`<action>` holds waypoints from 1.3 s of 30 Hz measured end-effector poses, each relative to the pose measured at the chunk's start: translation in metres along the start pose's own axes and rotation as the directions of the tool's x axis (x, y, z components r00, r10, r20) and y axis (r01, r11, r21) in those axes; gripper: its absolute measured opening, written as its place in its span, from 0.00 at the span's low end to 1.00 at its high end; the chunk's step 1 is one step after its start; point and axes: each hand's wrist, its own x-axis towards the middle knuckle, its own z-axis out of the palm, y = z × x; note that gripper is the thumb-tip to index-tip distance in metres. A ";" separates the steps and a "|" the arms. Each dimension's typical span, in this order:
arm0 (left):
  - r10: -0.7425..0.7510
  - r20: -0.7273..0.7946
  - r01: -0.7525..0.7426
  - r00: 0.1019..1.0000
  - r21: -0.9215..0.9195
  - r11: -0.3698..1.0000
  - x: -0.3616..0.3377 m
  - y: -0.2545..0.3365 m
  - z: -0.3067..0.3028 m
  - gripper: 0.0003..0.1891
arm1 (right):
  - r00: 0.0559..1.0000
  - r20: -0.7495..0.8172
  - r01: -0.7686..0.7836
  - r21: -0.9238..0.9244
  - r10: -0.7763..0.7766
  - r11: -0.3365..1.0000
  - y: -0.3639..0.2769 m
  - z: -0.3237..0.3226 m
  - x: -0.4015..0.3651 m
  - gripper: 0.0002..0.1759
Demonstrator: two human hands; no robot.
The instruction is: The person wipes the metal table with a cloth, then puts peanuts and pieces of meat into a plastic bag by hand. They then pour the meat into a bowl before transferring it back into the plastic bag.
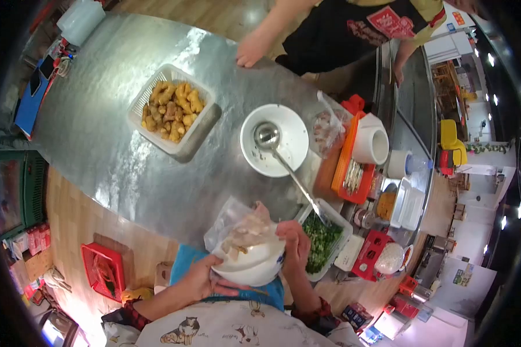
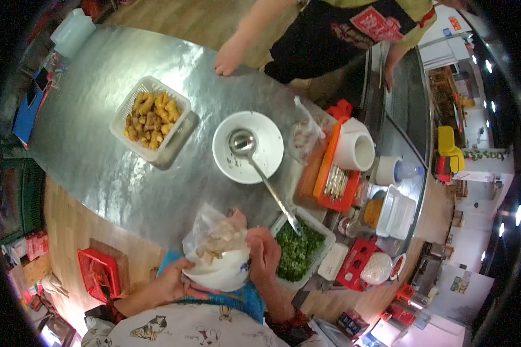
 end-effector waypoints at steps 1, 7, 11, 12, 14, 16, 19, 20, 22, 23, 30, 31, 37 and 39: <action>-0.021 -0.014 0.021 1.000 0.001 1.000 0.003 -0.001 -0.001 0.31 | 1.000 0.007 0.025 0.033 -0.026 0.999 0.010 0.001 -0.001 0.19; -0.043 -0.015 0.042 0.999 -0.043 0.998 0.002 -0.001 0.003 0.32 | 0.994 0.005 -0.109 -0.122 0.110 0.987 -0.020 0.001 0.002 0.23; -0.028 -0.053 0.027 0.998 -0.009 1.000 -0.003 0.001 0.003 0.32 | 0.997 -0.018 0.075 -0.103 -0.077 0.992 -0.028 0.003 0.001 0.22; -0.041 -0.020 0.039 0.999 -0.088 0.995 0.003 0.002 -0.002 0.32 | 0.999 -0.024 0.024 -0.160 -0.028 0.987 -0.024 0.005 0.003 0.22; -0.025 0.006 0.025 1.000 -0.006 1.000 0.009 0.007 -0.001 0.33 | 0.997 -0.030 -0.077 -0.109 0.075 0.991 -0.011 0.003 0.008 0.21; -0.094 0.005 0.094 0.996 -0.010 0.995 0.002 0.000 0.004 0.33 | 0.994 -0.025 -0.112 -0.113 0.110 0.987 -0.016 0.000 0.003 0.20; -0.104 0.059 0.107 0.993 -0.036 0.994 0.004 0.003 0.005 0.33 | 0.987 -0.020 -0.159 -0.156 0.158 0.975 -0.031 -0.001 0.011 0.20; -0.097 0.025 0.097 0.995 -0.018 0.995 0.002 0.004 0.011 0.33 | 0.989 -0.028 -0.147 -0.177 0.144 0.973 -0.033 -0.002 0.013 0.20; -0.064 0.040 0.063 0.997 0.024 0.998 -0.003 0.007 0.012 0.34 | 0.999 -0.032 -0.023 -0.144 0.019 0.989 -0.035 -0.004 0.013 0.19; -0.046 0.052 0.042 0.998 0.070 0.997 -0.008 0.005 0.012 0.34 | 0.994 -0.051 0.091 -0.112 -0.097 0.990 -0.037 -0.005 0.006 0.19; -0.075 0.041 0.083 0.996 -0.237 0.968 0.031 -0.018 -0.024 0.36 | 0.996 -0.016 -0.091 -0.146 0.089 0.985 -0.007 0.001 0.003 0.16; -0.051 0.036 0.056 0.998 -0.180 0.982 0.029 -0.014 -0.021 0.36 | 0.999 -0.038 -0.031 -0.142 0.026 0.989 -0.004 0.002 0.003 0.14; 0.043 -0.118 -0.061 0.992 -0.158 0.986 0.030 -0.017 -0.017 0.31 | 0.985 -0.174 -0.055 -0.215 0.017 0.975 -0.021 0.003 -0.009 0.18; 0.051 -0.103 -0.069 0.993 -0.187 0.980 0.032 -0.016 -0.017 0.32 | 0.979 -0.200 -0.031 -0.305 -0.032 0.952 -0.017 -0.006 -0.019 0.23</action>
